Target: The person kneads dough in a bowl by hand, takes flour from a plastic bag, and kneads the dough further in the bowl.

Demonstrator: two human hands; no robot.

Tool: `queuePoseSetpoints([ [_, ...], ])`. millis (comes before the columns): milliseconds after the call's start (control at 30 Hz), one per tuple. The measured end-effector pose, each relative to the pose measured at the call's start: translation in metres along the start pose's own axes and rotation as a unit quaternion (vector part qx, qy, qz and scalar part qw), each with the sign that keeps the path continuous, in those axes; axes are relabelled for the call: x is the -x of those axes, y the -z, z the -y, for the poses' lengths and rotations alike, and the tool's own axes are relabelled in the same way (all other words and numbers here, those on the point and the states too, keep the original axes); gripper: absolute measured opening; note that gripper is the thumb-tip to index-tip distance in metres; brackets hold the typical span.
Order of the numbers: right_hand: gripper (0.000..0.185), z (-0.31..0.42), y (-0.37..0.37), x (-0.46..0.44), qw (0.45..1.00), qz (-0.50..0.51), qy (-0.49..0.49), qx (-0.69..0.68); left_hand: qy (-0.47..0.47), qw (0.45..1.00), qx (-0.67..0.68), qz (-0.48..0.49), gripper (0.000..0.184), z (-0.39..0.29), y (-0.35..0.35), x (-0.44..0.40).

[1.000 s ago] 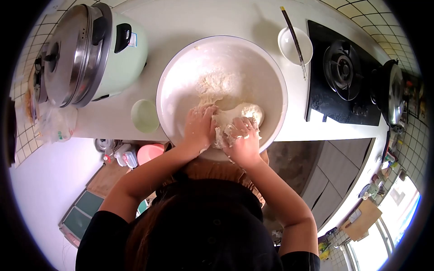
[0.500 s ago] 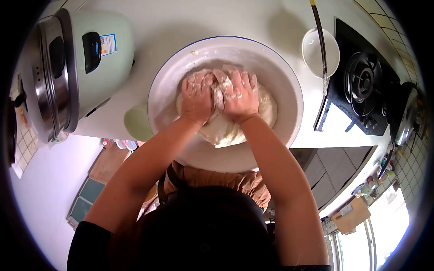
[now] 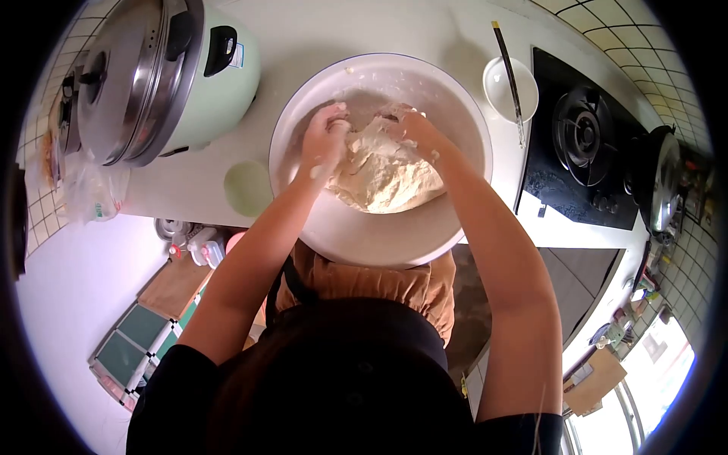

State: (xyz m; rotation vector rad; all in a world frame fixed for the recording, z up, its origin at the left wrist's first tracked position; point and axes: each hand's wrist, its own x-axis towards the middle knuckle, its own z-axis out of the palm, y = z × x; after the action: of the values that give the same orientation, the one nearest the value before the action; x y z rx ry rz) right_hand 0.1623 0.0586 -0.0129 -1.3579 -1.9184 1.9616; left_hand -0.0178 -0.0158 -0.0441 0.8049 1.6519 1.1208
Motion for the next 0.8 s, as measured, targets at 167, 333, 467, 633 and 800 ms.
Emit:
queuePoseSetpoints([
  [167,0.051,0.032,-0.038,0.009,0.851,-0.086,0.146,0.497,-0.005,0.956,0.295,-0.001,0.018,-0.040,0.047,0.043],
  [333,0.068,0.060,-0.122,-0.016,0.823,0.068,0.088,0.557,0.038,0.951,0.303,-0.043,0.014,-0.037,0.059,0.062],
  [467,0.048,0.038,-0.138,-0.026,0.819,-0.004,0.119,0.561,0.020,0.970,0.226,-0.084,0.014,-0.032,0.047,0.066],
  [633,0.030,0.040,-0.081,0.029,0.833,-0.012,0.231,0.503,-0.091,0.979,0.111,-0.147,0.015,-0.005,0.040,0.059],
  [800,0.034,-0.013,-0.018,0.092,0.803,-0.068,0.351,0.477,-0.084,0.976,-0.005,-0.201,0.021,-0.015,0.029,0.067],
])
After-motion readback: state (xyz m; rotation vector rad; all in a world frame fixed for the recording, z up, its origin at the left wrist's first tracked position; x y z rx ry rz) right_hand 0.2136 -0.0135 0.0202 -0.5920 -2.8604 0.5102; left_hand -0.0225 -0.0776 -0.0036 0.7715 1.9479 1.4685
